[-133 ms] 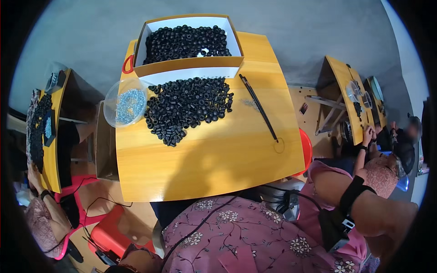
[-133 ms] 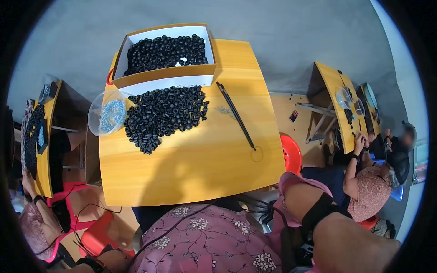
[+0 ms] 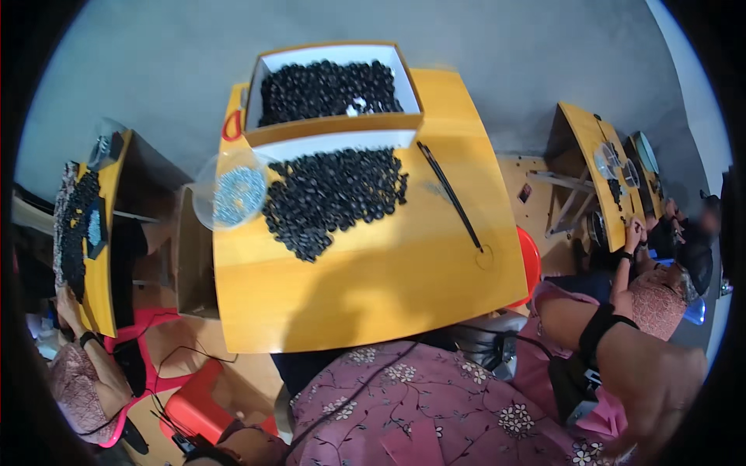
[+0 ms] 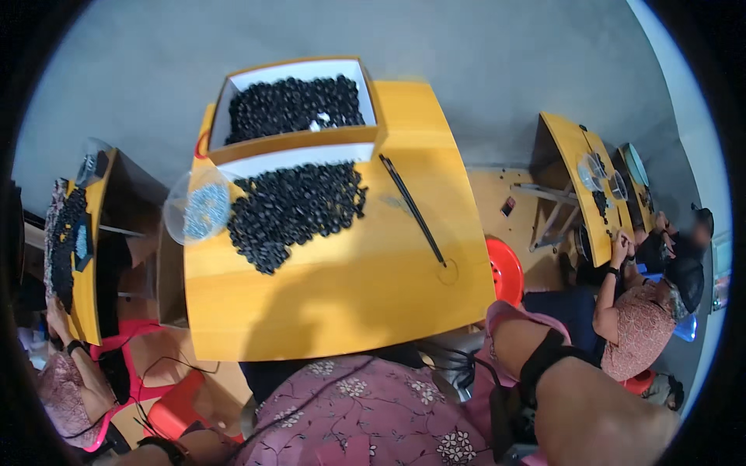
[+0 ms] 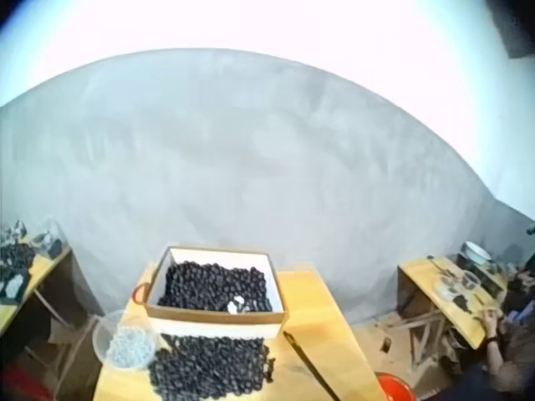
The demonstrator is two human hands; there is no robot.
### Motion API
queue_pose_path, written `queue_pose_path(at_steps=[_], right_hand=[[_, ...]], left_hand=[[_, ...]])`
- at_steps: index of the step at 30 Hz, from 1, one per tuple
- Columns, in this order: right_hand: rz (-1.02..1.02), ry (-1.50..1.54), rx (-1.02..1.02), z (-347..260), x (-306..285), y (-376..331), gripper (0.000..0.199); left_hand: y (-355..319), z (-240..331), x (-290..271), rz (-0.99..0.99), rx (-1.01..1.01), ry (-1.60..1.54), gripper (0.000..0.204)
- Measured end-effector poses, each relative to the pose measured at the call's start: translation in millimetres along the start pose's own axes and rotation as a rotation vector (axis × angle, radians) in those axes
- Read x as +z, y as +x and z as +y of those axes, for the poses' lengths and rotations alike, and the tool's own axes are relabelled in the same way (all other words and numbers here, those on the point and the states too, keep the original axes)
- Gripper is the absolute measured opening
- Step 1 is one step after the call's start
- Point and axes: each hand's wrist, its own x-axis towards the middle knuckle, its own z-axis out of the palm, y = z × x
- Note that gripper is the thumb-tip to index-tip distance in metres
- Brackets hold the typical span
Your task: Assembling small black plastic components by manually inserting tiny metal pins.
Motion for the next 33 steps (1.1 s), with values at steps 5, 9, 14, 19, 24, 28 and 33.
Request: queue_pose_path(at_steps=[5, 9, 14, 19, 24, 28, 33], right_hand=[[-0.039, 0.003, 0.306, -7, -23, -19, 0.044], [0.432, -0.585, 0.509, -1, 6, -20, 0.08], [0.456, -0.604, 0.545, -10, 8, -25, 0.078], [0.416, -0.586, 0.537, -10, -9, -20, 0.077], [0.482, -0.563, 0.511, -64, -20, -39, 0.075], [0.514, -0.571, 0.483, -55, -3, -66, 0.074], [0.521, -0.628, 0.462, -143, 20, -97, 0.072]], left_hand=[[-6, -13, -29, -0.242, -0.535, 0.097, 0.023], [28, -49, -25, -0.41, -0.634, 0.137, 0.049], [16, -48, -19, -0.345, -0.709, 0.07, 0.05], [20, -58, 2, -0.265, -0.761, 0.076, 0.051], [17, -45, -7, -0.226, -0.902, 0.053, 0.052], [23, -46, -9, -0.206, -0.983, 0.03, 0.053], [35, -59, -3, -0.185, -1.037, -0.029, 0.055]])
